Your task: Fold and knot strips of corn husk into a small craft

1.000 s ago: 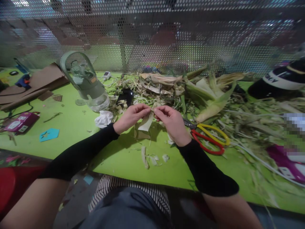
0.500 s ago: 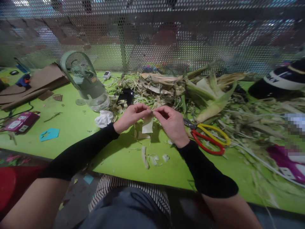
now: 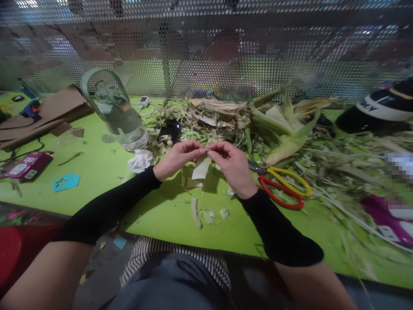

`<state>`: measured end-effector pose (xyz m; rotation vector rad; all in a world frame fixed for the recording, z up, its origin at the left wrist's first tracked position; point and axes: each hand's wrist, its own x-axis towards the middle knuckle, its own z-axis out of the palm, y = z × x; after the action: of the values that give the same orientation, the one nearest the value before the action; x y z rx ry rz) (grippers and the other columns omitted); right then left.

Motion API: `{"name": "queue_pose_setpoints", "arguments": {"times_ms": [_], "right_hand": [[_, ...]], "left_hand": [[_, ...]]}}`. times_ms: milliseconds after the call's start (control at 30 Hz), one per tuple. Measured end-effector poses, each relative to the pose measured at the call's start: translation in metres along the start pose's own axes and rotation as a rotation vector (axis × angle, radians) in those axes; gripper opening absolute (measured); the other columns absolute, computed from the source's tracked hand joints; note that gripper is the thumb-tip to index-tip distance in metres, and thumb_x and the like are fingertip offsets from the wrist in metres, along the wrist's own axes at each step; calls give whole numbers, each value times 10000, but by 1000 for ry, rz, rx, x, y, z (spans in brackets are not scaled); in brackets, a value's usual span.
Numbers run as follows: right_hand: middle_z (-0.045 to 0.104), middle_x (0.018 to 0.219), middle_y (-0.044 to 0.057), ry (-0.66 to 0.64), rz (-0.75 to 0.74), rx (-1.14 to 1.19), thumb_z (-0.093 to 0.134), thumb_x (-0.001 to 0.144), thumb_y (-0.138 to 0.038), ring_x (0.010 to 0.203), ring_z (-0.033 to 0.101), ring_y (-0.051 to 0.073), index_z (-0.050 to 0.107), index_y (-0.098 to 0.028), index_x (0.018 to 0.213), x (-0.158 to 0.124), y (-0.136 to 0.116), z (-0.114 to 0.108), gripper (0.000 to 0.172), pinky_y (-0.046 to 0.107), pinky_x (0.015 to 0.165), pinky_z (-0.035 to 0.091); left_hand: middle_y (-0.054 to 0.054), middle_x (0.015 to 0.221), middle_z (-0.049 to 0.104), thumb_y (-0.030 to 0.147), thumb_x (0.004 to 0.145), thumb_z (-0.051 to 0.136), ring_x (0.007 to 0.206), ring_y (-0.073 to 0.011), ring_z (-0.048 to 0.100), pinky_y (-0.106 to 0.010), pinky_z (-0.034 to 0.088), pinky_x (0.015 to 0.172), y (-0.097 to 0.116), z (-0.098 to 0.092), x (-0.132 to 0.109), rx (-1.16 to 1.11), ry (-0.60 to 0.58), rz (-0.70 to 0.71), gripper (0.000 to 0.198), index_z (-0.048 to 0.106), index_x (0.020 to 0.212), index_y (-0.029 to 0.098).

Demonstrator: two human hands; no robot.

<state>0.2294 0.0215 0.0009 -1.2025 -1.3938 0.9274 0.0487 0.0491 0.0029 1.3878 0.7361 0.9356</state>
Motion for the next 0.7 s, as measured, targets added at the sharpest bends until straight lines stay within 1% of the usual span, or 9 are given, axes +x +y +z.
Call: {"name": "queue_pose_setpoints", "arguments": {"times_ms": [167,333,500,700], "right_hand": [[690,813,-8,18,15,66,806,736,-368,697,605,147,721,-256,833,1,2,2,170,314,696,557],[707,828,-11,-6,35,113,795,766,-357,688,613,126,759,-251,873,0,4,3,155,298,711,561],[724,808,-3,7,8,67,808,776,-385,685,617,131,782,-242,908,-2,4,3,196,289,688,552],[719,794,-1,12,3,33,793,774,-372,676,620,138,773,-241,896,-2,4,3,180,294,677,549]], "left_hand": [[17,788,629,349,866,718,684,-66,519,-235,417,687,-3,1,1,59,13,63,217,650,872,142],[21,763,621,322,880,699,682,-69,506,-227,399,675,-4,5,-1,84,99,86,190,642,869,141],[33,729,582,264,895,679,652,-66,454,-222,363,647,-3,7,-4,140,137,80,133,654,892,133],[19,771,622,291,907,673,696,-80,494,-224,378,676,-6,8,-5,223,166,111,148,670,902,142]]}}
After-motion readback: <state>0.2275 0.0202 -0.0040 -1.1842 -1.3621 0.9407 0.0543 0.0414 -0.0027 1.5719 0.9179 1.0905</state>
